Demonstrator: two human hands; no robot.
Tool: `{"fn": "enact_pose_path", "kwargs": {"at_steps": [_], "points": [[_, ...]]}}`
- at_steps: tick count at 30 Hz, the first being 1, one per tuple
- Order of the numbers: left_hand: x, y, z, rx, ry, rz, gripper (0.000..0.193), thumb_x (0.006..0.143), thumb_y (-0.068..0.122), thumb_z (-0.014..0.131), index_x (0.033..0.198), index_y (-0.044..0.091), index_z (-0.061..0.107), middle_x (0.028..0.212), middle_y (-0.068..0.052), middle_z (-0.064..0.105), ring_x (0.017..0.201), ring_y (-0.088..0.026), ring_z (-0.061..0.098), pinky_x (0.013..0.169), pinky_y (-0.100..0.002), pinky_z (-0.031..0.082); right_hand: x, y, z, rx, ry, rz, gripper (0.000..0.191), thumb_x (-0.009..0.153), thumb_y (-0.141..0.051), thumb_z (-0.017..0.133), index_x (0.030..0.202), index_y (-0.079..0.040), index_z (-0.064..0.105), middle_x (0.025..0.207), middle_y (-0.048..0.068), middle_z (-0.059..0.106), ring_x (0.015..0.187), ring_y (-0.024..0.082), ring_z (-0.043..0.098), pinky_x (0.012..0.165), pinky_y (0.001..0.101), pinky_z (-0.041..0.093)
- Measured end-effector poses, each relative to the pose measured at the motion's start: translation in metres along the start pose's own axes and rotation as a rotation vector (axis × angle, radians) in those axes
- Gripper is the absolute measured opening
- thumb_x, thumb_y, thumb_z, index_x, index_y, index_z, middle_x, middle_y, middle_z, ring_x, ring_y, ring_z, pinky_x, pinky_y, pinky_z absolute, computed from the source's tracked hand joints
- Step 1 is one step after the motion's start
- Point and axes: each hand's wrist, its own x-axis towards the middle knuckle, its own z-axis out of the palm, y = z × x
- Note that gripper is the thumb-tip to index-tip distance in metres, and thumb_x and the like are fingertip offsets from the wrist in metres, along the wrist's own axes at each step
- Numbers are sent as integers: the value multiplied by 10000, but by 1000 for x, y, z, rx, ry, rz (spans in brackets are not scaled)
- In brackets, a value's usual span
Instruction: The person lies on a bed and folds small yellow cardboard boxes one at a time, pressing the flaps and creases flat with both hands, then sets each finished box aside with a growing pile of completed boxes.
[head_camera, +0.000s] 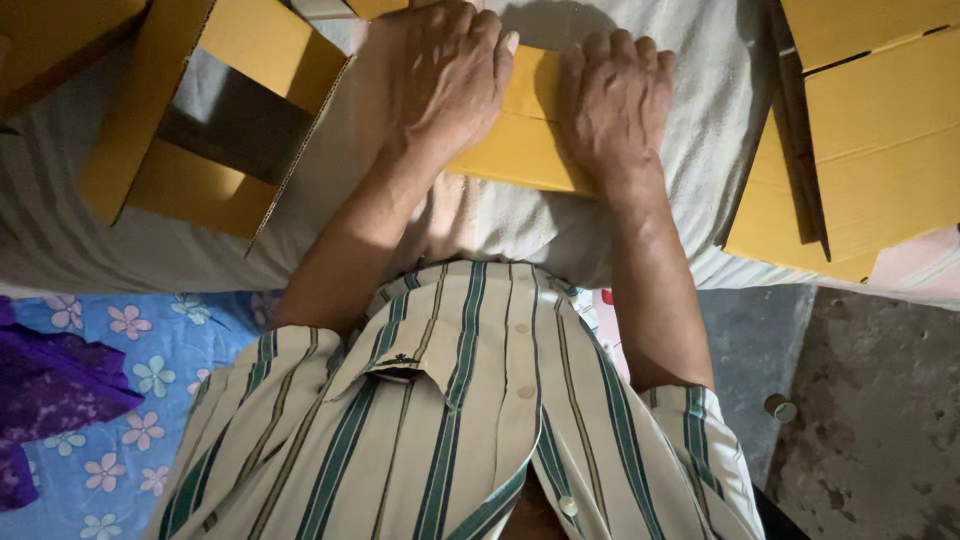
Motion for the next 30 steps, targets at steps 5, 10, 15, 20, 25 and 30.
{"fn": "enact_pose_path", "kwargs": {"at_steps": [5,10,15,20,25,30], "points": [[0,19,7,26,136,95,224,932,277,614,994,64,648,1070,-179,666,1031,-377,594,831,-559,436,0,-15,-1,-81,111,-104,239,1028,-254,556,1056,-28,630,1021,185,658,983,365,595,895,502,434],[1,21,17,16,84,102,254,942,210,582,1141,63,642,1128,-167,671,1115,-397,577,900,-560,442,8,-21,-4,94,-64,-91,247,1049,-227,548,1129,-5,619,1069,204,665,1019,389,599,932,508,433],[12,-1,4,-47,-197,-26,293,1069,233,509,1176,-11,631,1172,-215,661,1100,-353,600,976,-533,454,-4,15,-18,84,15,-37,278,1090,-253,528,1148,-11,653,1102,210,673,1028,416,585,901,512,421],[14,11,2,-70,-14,-42,276,1066,254,514,1082,22,662,1182,-232,658,1119,-381,587,919,-511,468,-9,13,-19,-89,61,35,280,1120,-273,538,1100,-22,660,1050,192,673,1007,401,592,893,532,415],[15,34,10,-15,-101,59,228,985,246,520,1054,75,654,1120,-129,686,1110,-366,591,923,-618,418,8,-16,-12,58,65,-114,258,1008,-228,555,1145,-28,644,1077,183,672,1015,386,591,904,507,431],[14,18,13,-48,-46,79,295,1077,313,489,1071,54,631,1140,-176,654,1124,-385,581,958,-589,427,2,-3,-15,87,-105,-39,254,1125,-270,535,1131,-37,636,1109,174,664,1048,378,584,925,520,430]]}}
